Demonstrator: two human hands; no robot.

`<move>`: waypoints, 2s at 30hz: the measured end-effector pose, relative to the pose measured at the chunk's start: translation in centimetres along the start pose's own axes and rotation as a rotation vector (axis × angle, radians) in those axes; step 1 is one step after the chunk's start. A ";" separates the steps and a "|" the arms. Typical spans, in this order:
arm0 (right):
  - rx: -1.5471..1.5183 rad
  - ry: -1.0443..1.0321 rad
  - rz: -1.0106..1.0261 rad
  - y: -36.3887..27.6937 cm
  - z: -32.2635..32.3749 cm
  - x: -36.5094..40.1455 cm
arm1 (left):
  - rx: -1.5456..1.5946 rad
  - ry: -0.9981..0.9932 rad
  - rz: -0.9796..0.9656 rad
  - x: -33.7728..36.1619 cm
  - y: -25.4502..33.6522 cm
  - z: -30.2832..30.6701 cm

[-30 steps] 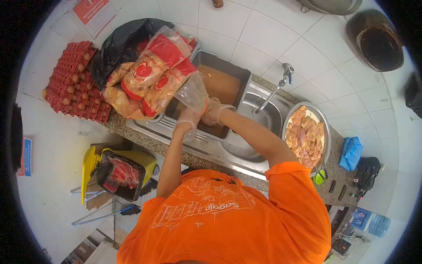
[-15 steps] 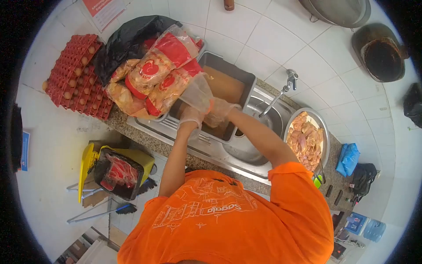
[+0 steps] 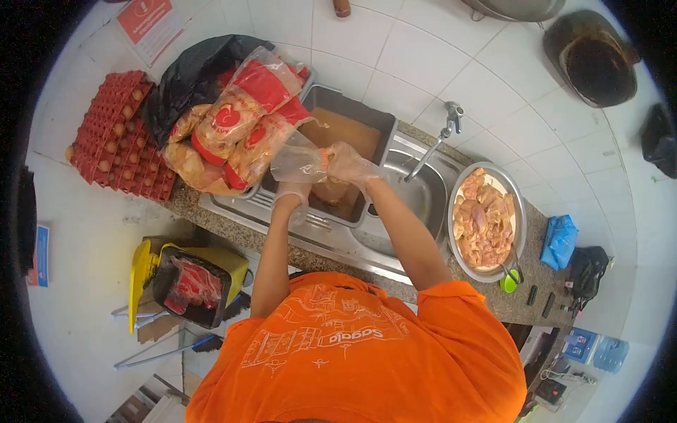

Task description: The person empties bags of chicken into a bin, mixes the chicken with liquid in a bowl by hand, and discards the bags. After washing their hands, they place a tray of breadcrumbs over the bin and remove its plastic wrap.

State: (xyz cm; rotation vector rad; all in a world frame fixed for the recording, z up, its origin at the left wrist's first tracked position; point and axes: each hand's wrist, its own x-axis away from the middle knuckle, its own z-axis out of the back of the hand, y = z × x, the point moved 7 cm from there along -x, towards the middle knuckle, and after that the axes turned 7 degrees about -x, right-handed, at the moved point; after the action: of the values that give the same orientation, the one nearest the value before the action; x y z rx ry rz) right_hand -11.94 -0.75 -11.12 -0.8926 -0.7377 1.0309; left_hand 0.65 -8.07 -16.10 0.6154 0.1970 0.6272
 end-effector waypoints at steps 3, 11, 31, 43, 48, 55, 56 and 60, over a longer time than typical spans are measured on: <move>-0.165 -0.047 -0.150 -4.5 1.4 1.9 | 0.078 0.050 -0.031 0.1 0.2 0.8; -0.272 0.029 -0.222 -5.5 2.8 2.9 | -0.008 -0.015 0.041 0.7 -0.3 1.1; 1.009 0.429 -0.181 1.7 24.1 26.0 | -0.091 -0.185 0.075 3.4 -2.8 -0.3; 0.479 -0.372 -0.053 -2.1 -5.2 0.7 | -0.047 -0.041 -0.087 1.5 0.7 1.0; -0.146 -0.273 0.033 6.1 -9.2 -1.5 | -0.052 -0.193 0.051 3.1 -0.7 -0.9; -0.348 -0.203 -0.103 14.4 -9.6 -2.7 | -0.052 -0.116 -0.020 3.0 0.1 -2.3; -0.209 -0.200 -0.138 15.1 -9.6 -3.0 | -0.051 -0.110 -0.025 3.0 0.1 -2.3; 0.271 -0.303 -0.156 14.8 -7.8 -3.8 | -0.051 -0.094 -0.020 2.6 -0.2 -1.8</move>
State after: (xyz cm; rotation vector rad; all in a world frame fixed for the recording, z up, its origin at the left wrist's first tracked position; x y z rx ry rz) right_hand -12.47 -2.75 -28.14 -0.4426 -0.8804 1.1073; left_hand 2.23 -5.77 -17.61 0.5915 0.0990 0.5810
